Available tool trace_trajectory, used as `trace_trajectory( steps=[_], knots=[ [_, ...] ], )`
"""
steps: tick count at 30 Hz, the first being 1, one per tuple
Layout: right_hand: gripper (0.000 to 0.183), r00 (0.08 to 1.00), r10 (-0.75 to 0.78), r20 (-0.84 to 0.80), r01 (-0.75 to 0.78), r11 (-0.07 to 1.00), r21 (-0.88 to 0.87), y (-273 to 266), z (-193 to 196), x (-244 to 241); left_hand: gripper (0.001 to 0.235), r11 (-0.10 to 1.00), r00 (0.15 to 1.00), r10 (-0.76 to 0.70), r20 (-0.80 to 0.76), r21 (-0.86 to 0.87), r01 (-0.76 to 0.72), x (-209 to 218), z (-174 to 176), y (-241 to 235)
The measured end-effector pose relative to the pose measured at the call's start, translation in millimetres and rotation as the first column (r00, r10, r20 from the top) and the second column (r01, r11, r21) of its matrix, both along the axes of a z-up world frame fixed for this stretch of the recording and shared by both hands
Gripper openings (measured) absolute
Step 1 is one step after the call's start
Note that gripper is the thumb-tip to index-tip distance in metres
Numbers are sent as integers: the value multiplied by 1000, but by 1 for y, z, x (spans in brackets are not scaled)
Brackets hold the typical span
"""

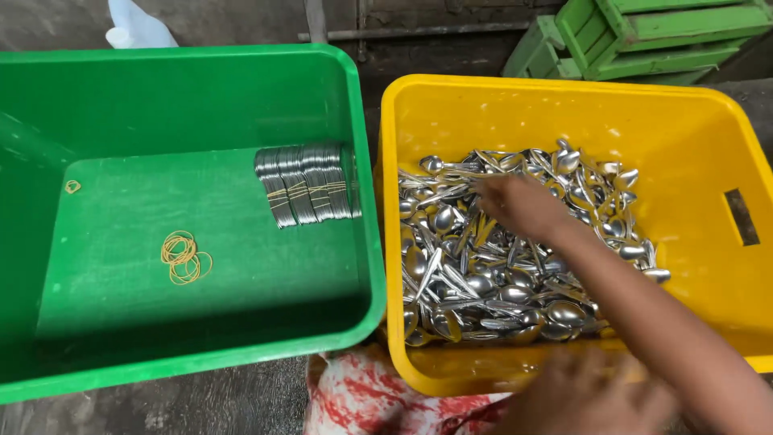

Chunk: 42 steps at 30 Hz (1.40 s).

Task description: The person gathers spoons from a yellow bin, aligns them into stacks, and secures each stack with a rubber band. The completed bundles are placed into a green bin. The person repeats this process multiple times.

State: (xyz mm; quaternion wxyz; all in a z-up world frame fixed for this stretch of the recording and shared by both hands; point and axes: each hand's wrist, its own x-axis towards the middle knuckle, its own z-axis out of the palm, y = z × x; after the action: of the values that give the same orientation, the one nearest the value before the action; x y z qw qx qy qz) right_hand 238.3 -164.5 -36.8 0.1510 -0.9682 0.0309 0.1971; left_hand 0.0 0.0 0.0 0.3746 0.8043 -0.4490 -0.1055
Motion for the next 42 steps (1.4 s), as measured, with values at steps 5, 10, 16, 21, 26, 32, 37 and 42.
trace_trajectory(
  steps=[5,10,16,21,26,32,37,42],
  knots=[
    [44,882,370,292,-223,873,-433,23,-107,115,42,990,997,31,-75,137,-20,112,-1,9],
    [40,908,418,-30,-348,712,-611,45,-122,138,37,976,995,84,-48,206,-73,123,-26,7],
    [25,833,462,305,-385,879,-281,33,-87,115,49,957,964,-110,-243,236,169,127,-24,2],
    [29,890,139,434,-265,933,245,30,-32,86,48,968,985,-93,-148,219,125,114,-35,-5],
    [25,913,287,289,-317,946,63,20,-31,66,36,948,983,-85,-160,290,129,115,-22,-1],
    [36,962,264,-71,-270,958,-95,28,-91,54,43,943,975,-88,-203,297,147,113,-14,1],
    [29,931,356,-84,-361,861,-358,21,-92,42,45,895,974,-79,-214,415,164,129,-2,14],
    [20,965,262,2,-250,922,-295,-15,-43,13,49,821,977,-1,-214,557,123,189,26,24]
  ],
)
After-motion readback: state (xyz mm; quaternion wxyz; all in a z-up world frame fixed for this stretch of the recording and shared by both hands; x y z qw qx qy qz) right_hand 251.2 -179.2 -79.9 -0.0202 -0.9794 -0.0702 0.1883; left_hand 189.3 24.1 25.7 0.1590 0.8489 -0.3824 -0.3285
